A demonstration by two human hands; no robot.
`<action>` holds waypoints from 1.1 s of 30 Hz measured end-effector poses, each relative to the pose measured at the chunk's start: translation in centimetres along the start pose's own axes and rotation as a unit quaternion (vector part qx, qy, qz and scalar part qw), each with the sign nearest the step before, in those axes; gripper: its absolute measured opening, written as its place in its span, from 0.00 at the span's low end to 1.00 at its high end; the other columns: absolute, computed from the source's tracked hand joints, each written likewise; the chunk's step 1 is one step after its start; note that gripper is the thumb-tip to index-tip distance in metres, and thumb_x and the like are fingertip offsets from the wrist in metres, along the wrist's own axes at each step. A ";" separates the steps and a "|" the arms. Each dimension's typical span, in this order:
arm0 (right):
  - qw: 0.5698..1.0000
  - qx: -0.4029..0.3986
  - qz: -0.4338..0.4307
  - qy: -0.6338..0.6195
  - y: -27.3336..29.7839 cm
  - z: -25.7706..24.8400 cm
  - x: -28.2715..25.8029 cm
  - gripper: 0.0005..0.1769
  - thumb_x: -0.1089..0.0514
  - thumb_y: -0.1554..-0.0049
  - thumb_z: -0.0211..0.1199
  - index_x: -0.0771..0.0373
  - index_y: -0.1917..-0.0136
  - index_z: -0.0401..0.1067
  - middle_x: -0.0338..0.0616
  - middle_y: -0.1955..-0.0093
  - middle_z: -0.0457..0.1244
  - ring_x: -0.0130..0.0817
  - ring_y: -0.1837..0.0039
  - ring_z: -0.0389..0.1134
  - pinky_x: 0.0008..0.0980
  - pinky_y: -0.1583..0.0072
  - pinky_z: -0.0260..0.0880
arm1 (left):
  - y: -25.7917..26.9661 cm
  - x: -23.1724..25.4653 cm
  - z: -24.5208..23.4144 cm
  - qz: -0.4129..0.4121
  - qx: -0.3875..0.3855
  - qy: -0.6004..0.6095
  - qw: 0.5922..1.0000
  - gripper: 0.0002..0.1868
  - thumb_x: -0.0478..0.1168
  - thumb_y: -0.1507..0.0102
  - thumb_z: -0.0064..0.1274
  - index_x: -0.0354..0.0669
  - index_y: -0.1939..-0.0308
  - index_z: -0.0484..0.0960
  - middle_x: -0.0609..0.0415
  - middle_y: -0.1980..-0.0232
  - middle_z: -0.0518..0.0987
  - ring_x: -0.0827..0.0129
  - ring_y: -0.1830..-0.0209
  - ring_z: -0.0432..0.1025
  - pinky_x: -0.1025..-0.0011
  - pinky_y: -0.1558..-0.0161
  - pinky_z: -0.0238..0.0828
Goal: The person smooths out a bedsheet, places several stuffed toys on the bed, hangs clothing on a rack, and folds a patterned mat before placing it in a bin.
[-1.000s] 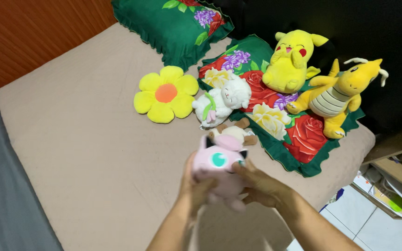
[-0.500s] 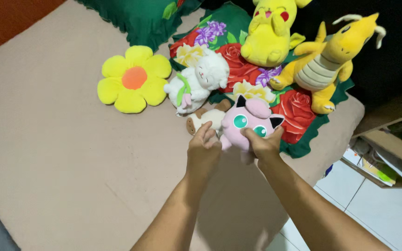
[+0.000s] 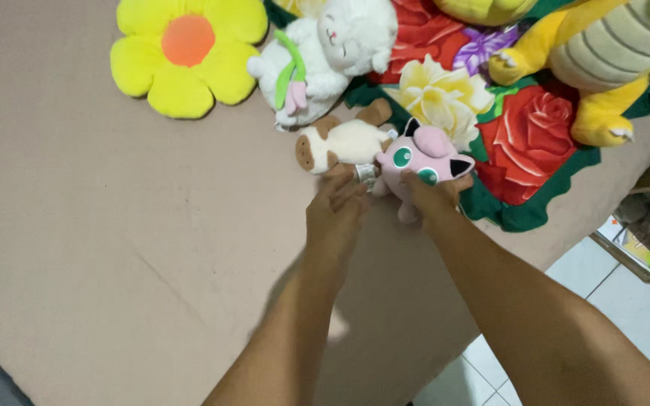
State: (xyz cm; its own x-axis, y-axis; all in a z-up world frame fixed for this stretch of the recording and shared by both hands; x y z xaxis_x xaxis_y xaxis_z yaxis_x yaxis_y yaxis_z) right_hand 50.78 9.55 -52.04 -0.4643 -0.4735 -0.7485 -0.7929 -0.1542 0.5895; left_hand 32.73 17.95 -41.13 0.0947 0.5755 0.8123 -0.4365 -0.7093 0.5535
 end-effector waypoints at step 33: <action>0.688 -0.426 -0.587 0.005 69.0 -11.2 -11.7 0.20 0.59 0.43 0.65 0.62 0.38 0.72 0.55 0.26 0.63 0.42 0.22 0.61 0.38 0.24 0.56 | 64.3 17.5 -28.4 0.227 0.234 0.001 0.946 0.26 0.36 0.37 0.46 0.45 0.34 0.74 0.53 0.39 0.83 0.71 0.49 0.78 0.73 0.53 0.74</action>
State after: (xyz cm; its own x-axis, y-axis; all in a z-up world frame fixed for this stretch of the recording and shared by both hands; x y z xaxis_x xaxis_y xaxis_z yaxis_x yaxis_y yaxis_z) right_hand 5.92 -5.30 0.83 0.3056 0.4056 -0.8614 -0.0973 -0.8867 -0.4521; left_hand -19.09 -6.00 3.44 -0.0098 0.1698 0.9854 0.0115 -0.9854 0.1699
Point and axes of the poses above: each hand's wrist, its own y-axis away from the middle knuckle, its own z-axis out of the palm, x = y × z, the point moved 3 cm from there along -y, towards the middle knuckle
